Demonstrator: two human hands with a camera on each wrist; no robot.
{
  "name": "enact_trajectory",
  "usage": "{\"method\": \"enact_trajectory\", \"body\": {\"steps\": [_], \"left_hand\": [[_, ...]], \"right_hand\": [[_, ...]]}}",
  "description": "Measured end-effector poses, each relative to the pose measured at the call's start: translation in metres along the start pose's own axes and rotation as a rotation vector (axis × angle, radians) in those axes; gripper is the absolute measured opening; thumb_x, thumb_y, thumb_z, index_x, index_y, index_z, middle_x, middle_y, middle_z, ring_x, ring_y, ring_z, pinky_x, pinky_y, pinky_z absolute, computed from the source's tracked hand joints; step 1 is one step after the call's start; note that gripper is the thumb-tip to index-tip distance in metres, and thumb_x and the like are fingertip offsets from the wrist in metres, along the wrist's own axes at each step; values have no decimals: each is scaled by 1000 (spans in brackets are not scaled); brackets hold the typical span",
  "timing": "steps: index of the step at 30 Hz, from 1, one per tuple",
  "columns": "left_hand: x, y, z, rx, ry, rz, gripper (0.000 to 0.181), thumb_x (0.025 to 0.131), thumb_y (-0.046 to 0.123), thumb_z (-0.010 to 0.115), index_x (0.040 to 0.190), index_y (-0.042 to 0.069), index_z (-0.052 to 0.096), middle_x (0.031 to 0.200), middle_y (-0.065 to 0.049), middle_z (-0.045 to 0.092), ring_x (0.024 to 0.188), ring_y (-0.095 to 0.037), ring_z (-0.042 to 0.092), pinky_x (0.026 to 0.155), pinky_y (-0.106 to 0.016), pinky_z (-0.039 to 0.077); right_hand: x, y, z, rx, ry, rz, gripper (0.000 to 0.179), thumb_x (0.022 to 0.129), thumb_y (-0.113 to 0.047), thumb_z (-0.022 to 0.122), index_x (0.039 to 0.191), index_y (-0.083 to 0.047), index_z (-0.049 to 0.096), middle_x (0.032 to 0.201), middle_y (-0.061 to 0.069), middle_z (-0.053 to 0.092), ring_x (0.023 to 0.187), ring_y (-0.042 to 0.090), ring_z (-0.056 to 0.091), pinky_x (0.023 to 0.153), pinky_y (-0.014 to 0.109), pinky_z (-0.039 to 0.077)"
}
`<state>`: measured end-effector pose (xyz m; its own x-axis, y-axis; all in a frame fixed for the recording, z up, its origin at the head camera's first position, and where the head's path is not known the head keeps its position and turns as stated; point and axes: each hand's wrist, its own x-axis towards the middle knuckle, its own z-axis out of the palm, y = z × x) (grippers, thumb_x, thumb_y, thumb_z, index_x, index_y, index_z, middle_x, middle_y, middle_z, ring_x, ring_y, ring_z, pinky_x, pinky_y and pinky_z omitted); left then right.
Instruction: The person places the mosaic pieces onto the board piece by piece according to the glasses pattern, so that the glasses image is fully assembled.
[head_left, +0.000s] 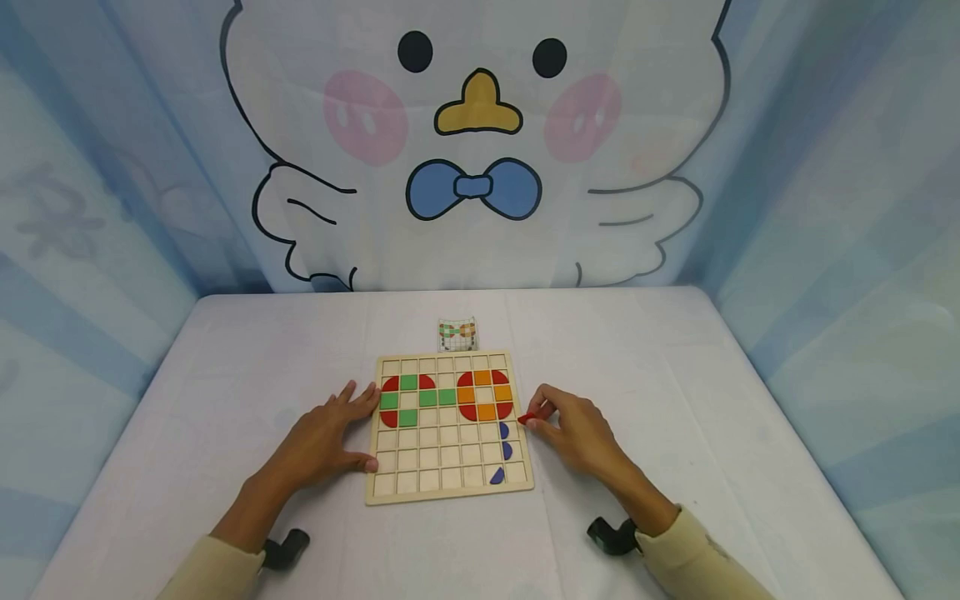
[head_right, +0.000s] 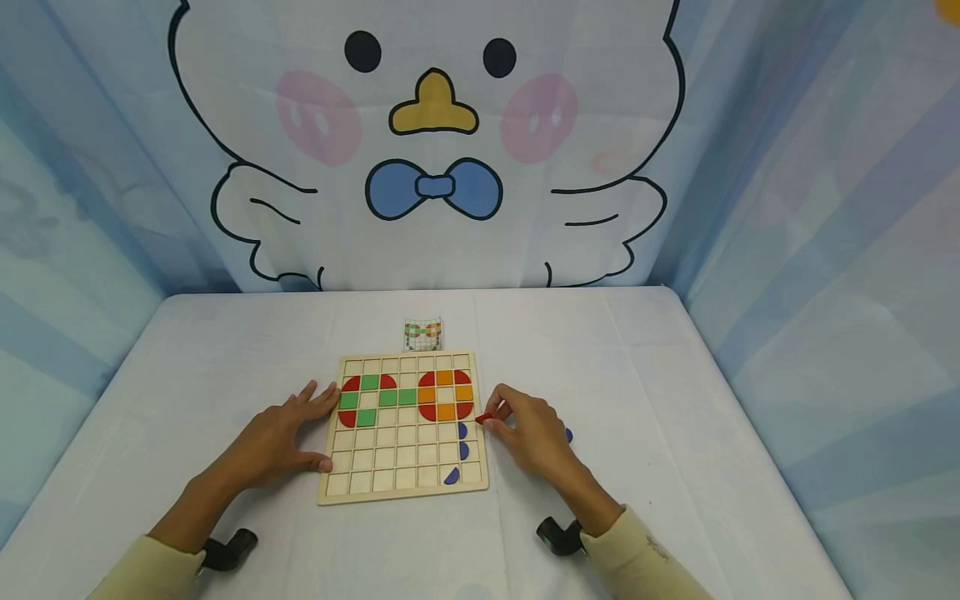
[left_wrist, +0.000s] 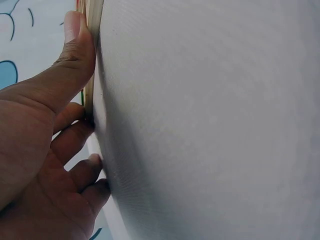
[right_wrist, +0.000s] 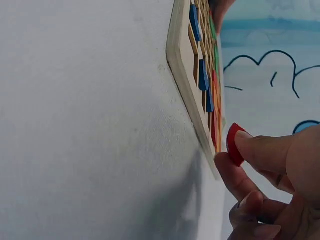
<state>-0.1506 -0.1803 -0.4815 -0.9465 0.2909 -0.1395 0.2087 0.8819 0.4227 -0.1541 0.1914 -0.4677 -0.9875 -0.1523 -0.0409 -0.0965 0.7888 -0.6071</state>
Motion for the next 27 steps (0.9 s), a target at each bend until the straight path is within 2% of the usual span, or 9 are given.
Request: {"method": "enact_trajectory", "body": {"steps": [5,9,13,17,21,27], "left_hand": [[-1,1,0,-3,-1,3,116,70,46,96,165,16,37,170,-18,36,153,-59,33,120,-74,34],[-1,1,-1,0,0,6,116,70,46,96,165,15,37,170,-19,37,152,-60,33,120,-74,35],[-1,1,-2,4,1,3,116,70,45,96,165,15,37,170,-19,37,153,-60,33,120,-74,35],[-1,1,-1,-2,0,3,116,70,46,96,165,16,37,170,-17,37,154,-58,32,120,-74,35],[-1,2,-1,-4,-3,5,115,70,47,96,165,16,38,170,-17,37,154,-58,32,120,-74,34],[0,2,-2,1,-2,-1,115,71,46,96,165,16,37,171,-16,36,155,-58,32,120,-74,34]], "right_hand": [[5,-8,4,45,6,-76,13,95,-14,81,100,-24,74,97,-6,71,92,14,59,84,30,50],[9,-19,7,78,0,-103,12,94,-14,82,100,-24,78,95,-7,68,89,13,56,81,28,48],[15,-31,11,116,-12,-109,14,93,-15,82,103,-25,81,95,-8,67,87,13,54,75,25,46],[21,-42,18,176,-18,-126,17,93,-16,83,108,-22,76,89,-6,65,75,14,53,63,21,44],[28,-52,25,208,-7,-176,18,93,-16,84,103,-20,70,85,-7,67,64,13,51,55,21,41],[37,-66,35,212,-39,-209,12,90,-18,86,94,-23,75,82,-11,73,54,12,52,49,24,39]]}}
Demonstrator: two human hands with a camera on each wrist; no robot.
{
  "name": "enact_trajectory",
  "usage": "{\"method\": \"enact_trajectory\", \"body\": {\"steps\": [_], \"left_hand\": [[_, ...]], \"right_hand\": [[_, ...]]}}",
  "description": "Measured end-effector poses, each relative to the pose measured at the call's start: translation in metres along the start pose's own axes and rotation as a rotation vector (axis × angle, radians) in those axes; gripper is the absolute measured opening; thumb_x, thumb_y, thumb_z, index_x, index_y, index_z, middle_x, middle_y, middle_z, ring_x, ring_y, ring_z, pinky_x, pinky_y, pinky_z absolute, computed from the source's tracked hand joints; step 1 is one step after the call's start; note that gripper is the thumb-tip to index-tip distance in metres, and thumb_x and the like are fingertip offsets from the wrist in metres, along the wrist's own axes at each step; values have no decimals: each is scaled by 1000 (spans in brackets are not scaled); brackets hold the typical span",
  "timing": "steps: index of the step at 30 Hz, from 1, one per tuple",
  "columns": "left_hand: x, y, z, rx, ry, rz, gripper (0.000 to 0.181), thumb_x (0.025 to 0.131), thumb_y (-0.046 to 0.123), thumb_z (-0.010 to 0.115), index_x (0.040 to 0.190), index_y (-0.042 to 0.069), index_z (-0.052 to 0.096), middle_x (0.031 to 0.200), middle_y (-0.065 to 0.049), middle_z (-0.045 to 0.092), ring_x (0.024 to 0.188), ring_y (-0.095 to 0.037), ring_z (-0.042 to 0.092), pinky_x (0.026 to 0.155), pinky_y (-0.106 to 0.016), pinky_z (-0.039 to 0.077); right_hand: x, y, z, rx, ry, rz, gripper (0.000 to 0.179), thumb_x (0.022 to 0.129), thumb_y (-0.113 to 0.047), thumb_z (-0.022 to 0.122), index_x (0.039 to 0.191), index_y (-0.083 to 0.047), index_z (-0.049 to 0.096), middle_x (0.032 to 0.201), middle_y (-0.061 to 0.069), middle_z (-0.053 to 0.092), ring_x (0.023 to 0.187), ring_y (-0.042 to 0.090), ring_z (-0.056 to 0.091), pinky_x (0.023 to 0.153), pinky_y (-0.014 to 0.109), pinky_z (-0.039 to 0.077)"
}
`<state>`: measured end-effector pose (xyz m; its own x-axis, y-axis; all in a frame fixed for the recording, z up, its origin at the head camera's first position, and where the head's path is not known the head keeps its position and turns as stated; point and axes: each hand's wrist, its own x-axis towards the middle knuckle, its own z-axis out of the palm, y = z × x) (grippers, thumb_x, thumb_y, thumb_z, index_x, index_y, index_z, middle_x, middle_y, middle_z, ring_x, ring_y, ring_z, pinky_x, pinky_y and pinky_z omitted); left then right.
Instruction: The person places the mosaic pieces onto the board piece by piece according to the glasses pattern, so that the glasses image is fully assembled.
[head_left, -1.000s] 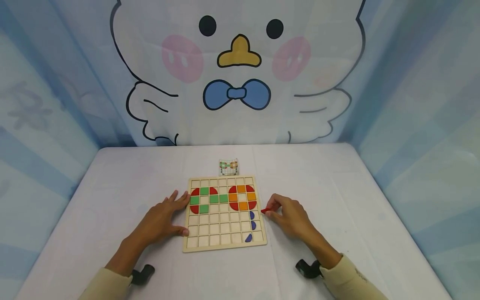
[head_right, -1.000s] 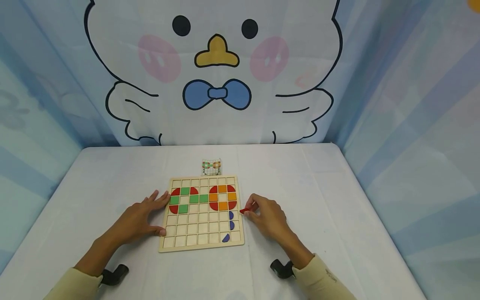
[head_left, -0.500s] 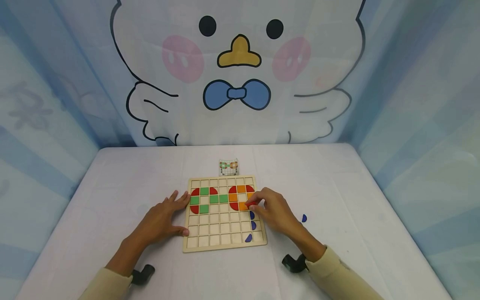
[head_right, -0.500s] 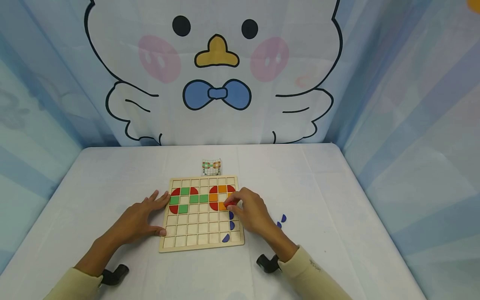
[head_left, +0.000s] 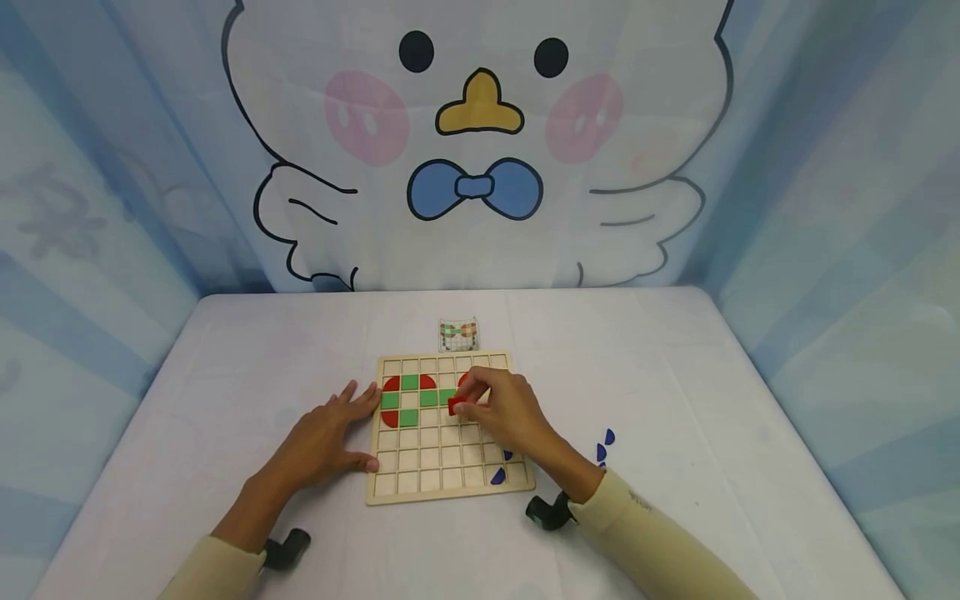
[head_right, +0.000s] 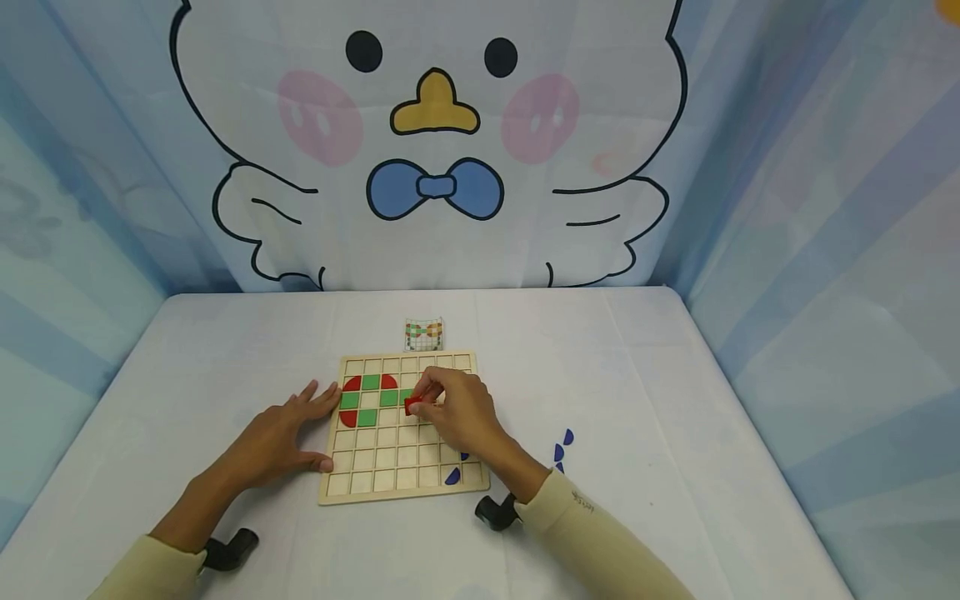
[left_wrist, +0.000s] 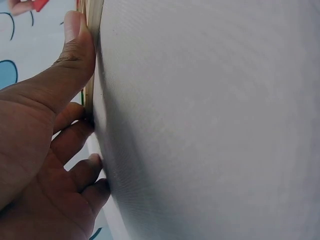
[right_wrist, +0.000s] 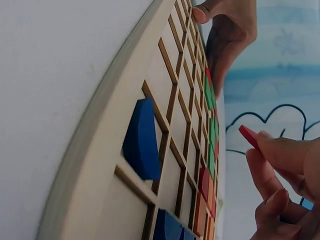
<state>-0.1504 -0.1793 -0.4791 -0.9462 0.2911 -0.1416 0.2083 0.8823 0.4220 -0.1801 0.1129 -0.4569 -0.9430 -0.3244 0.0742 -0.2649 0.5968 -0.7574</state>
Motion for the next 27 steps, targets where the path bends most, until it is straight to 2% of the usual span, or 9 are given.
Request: {"method": "enact_trajectory", "body": {"steps": [6,9,15,27], "left_hand": [[0,-1,0,2,4,3,114,71,46,96,165,16,38,170,-17,37,154,-58,32,119,-74,35],[0,-2,0,3,3,6,114,72,46,95,165,16,38,170,-18,37,154,-58,33,119,-74,35],[0,-2,0,-8,-1,10,113,73,47,95,165,16,37,171,-18,36,153,-60,33,119,-74,35],[0,-2,0,-9,1,10,114,72,47,95,165,16,37,171,-17,36,153,-60,33,119,-74,36]], "right_hand": [[11,-7,18,-37,-35,11,13,89,-21,88,87,-25,76,78,-13,75,70,5,64,60,26,48],[16,-9,27,-65,-52,38,15,88,-22,88,85,-26,74,78,-12,73,75,5,65,61,27,49],[21,-10,41,-128,-53,72,16,89,-23,87,83,-26,72,75,-10,68,71,7,61,55,27,45],[26,-14,46,-170,-75,83,15,90,-21,86,84,-22,72,70,-8,64,63,9,57,49,23,40]]}}
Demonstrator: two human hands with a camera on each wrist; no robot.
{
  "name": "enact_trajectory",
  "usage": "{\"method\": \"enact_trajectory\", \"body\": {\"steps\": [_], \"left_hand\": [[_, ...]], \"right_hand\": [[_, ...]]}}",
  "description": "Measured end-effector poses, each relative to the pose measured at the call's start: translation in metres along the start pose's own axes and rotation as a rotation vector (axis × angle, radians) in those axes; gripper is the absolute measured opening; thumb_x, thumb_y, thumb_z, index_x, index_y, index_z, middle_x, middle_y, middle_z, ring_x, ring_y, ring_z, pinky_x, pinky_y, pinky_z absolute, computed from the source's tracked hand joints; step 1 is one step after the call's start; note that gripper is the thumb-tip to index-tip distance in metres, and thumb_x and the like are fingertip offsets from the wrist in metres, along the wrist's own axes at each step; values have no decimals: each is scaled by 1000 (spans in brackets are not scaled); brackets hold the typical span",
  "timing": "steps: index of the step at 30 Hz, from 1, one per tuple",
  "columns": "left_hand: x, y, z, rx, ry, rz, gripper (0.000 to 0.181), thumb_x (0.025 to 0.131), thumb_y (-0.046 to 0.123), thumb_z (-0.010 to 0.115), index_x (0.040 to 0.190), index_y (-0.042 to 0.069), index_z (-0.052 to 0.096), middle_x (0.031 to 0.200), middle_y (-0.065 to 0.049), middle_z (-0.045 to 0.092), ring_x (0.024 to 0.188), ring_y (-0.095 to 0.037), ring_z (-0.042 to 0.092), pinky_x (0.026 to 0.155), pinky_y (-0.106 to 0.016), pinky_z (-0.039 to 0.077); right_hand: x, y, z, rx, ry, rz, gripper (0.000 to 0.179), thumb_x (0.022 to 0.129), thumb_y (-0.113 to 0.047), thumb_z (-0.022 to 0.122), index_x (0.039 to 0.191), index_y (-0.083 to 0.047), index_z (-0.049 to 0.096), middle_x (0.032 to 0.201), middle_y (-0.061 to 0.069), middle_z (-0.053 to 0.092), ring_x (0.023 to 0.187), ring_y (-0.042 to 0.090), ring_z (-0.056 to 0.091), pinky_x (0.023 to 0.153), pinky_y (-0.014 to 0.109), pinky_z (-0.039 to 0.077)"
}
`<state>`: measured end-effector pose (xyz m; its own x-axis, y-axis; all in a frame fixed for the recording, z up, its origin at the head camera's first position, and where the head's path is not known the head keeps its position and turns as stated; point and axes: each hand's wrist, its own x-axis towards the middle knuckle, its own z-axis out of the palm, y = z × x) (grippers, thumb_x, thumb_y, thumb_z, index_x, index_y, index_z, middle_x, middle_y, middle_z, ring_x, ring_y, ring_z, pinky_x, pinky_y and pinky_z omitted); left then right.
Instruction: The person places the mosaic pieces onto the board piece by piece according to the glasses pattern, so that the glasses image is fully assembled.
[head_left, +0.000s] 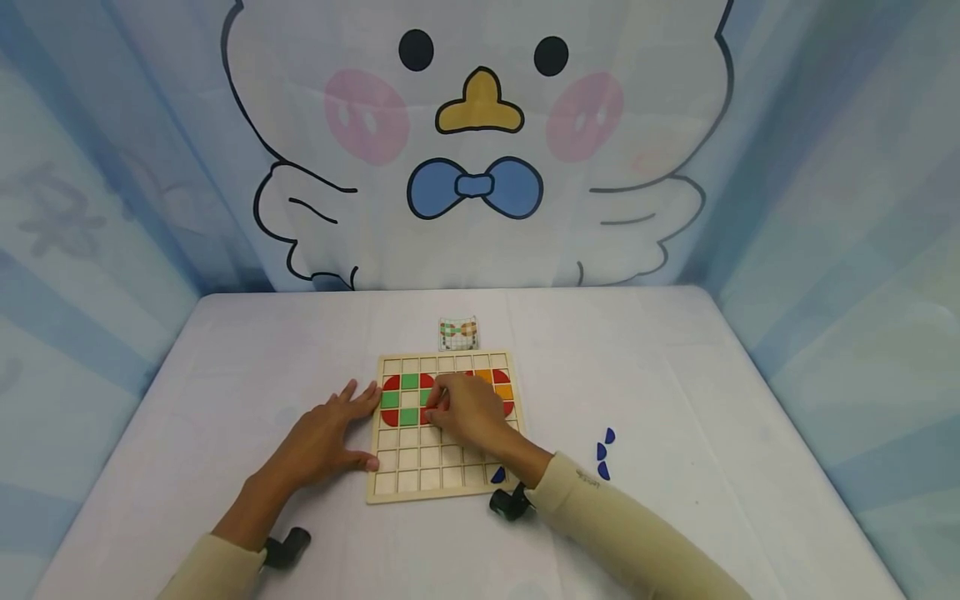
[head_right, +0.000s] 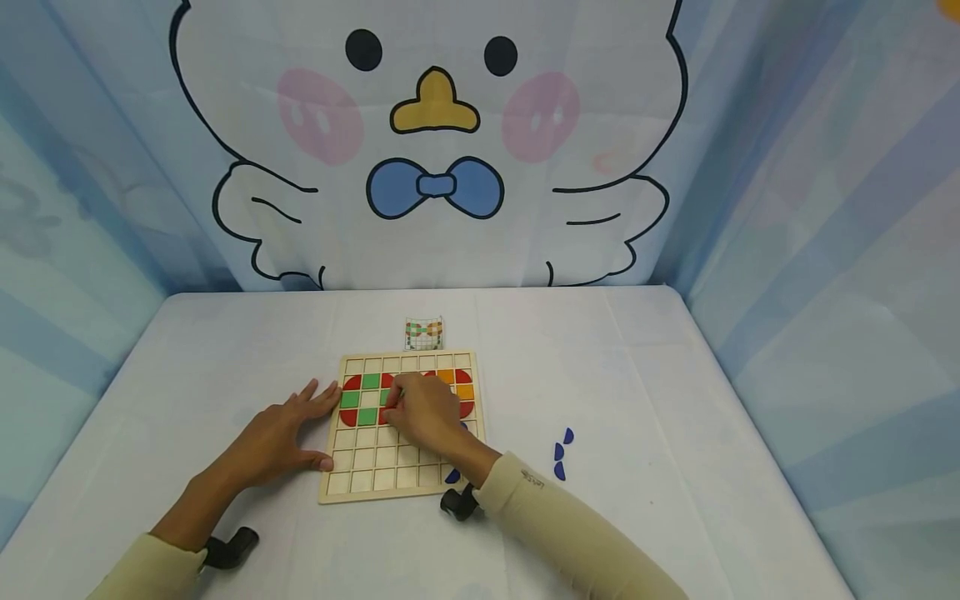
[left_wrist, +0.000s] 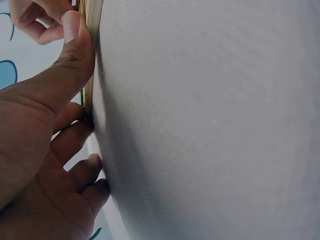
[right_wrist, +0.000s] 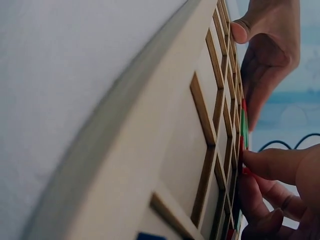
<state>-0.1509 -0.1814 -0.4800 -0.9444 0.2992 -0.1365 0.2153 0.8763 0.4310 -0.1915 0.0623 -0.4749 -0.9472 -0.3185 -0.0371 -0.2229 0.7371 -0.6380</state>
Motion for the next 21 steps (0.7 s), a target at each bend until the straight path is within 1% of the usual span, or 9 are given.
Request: {"method": "enact_trajectory", "body": {"steps": [4,12,15,21], "left_hand": [[0,0,1,4,-4,-4,115,71,47,95,166,17,37,171,-17,36,152,-60,33,119,-74,36],[1,-2,2,-8,-9,2,115,71,47,95,166,18,37,171,-15,36,154,-59,32,120,-74,34],[1,-2,2,-6,-9,2,115,71,47,95,166,18,37,172,-15,36,155,-58,31,120,-75,34],[1,0,2,5,-6,-8,115,72,47,95,166,18,36,171,-16,35,154,-59,32,119,-75,35]], "right_hand": [[1,1,0,-3,-3,-7,16,91,-21,86,84,-22,71,70,-9,65,63,8,58,50,23,40],[-1,3,-4,28,-5,-17,15,90,-24,86,87,-22,72,71,-9,66,63,8,59,52,25,42],[-4,5,-10,28,6,-18,16,89,-27,87,88,-23,72,73,-9,66,64,9,59,52,27,44],[-14,10,-32,4,53,-11,16,88,-28,88,89,-24,73,75,-9,66,66,10,59,54,29,47]]}}
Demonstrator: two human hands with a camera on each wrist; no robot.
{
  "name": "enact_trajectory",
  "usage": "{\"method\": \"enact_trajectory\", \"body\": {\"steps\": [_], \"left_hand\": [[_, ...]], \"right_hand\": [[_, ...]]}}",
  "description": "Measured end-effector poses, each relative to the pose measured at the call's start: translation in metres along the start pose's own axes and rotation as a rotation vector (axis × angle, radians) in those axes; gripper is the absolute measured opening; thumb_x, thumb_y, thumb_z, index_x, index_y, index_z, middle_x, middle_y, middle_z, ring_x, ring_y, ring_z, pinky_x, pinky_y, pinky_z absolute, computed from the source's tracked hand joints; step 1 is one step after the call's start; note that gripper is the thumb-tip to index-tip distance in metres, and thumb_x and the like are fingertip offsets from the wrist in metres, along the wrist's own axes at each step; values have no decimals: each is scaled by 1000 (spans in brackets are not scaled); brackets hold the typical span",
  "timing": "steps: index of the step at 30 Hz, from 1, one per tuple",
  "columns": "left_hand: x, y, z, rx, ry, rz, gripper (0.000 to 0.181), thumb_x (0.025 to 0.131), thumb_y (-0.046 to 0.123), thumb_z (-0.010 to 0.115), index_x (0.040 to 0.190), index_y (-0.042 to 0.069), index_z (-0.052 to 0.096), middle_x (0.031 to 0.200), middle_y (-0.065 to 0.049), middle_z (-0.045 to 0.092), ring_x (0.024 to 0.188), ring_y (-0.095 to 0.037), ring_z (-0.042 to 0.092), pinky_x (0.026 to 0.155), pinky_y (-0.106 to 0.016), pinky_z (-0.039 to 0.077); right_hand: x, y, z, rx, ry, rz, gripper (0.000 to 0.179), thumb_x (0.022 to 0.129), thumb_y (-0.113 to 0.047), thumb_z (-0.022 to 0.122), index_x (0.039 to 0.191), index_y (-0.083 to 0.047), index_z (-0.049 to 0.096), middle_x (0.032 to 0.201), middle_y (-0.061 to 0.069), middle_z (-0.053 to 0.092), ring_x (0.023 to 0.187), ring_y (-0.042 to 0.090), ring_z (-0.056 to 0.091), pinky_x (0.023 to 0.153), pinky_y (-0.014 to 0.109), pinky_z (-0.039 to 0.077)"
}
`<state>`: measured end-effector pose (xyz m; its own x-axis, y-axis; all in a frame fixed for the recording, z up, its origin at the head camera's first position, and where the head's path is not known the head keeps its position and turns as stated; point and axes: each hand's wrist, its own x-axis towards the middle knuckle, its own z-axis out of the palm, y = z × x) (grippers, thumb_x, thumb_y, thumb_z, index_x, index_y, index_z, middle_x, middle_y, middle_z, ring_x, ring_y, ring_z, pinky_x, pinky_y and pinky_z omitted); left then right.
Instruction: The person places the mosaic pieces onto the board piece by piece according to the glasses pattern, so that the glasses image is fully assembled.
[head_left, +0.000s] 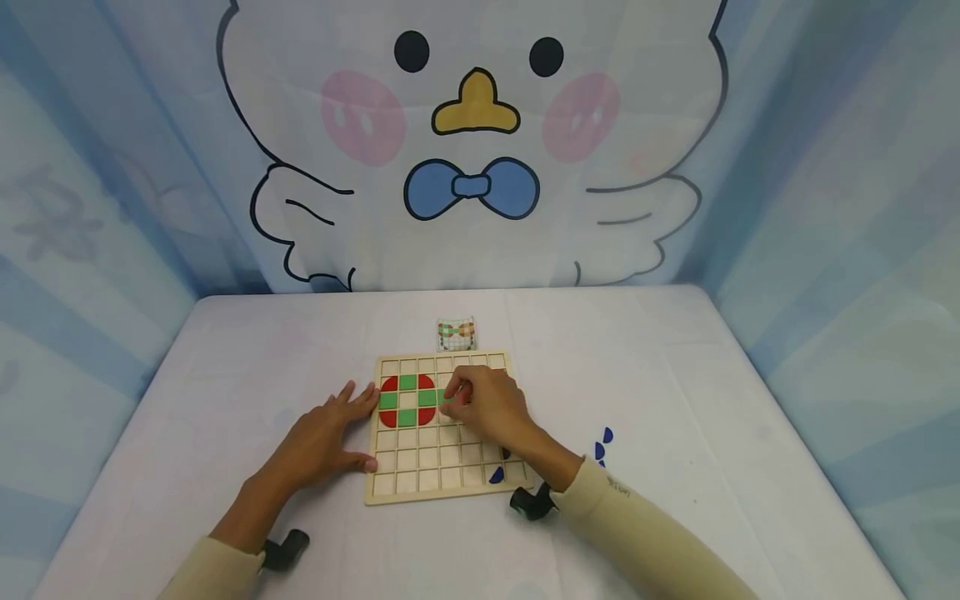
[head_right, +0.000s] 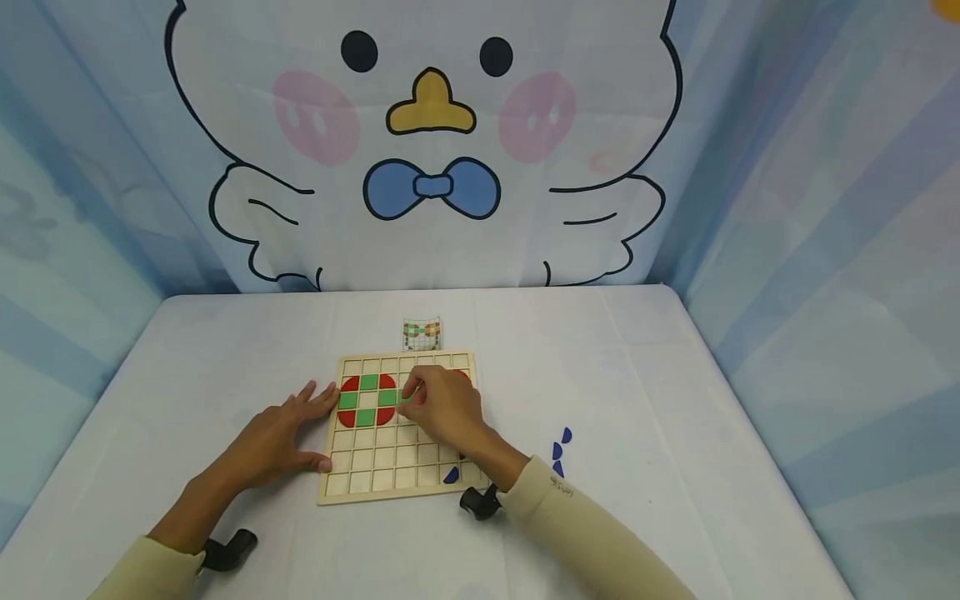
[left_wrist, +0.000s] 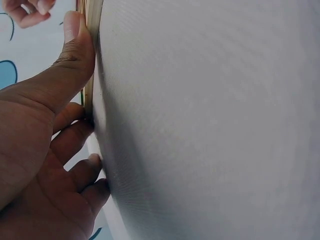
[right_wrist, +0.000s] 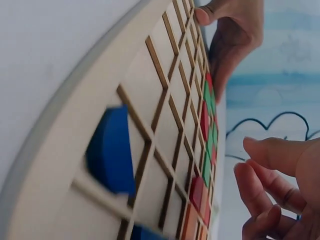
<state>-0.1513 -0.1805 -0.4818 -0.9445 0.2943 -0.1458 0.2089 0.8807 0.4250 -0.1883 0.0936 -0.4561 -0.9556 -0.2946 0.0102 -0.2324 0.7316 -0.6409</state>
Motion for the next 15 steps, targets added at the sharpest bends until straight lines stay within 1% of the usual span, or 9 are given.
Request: {"method": "enact_trajectory", "body": {"steps": [6,11,15], "left_hand": [[0,0,0,4,8,0,115,71,45,96,166,17,36,171,-17,36,154,-59,32,119,-74,35],[0,0,0,9,11,4,115,71,45,96,165,16,37,171,-17,36,153,-59,33,120,-74,35],[-1,1,0,12,8,0,115,71,45,96,165,17,37,171,-17,36,154,-59,32,120,-74,34]], "right_hand": [[-14,15,-24,21,35,79,15,90,-26,87,92,-22,73,78,-6,67,70,15,59,57,30,45],[-28,33,-43,3,75,162,15,90,-26,86,92,-20,73,79,-3,66,75,18,57,60,31,43],[-39,49,-57,-16,108,216,14,91,-26,86,93,-19,74,79,-1,66,76,19,57,62,30,45]]}}
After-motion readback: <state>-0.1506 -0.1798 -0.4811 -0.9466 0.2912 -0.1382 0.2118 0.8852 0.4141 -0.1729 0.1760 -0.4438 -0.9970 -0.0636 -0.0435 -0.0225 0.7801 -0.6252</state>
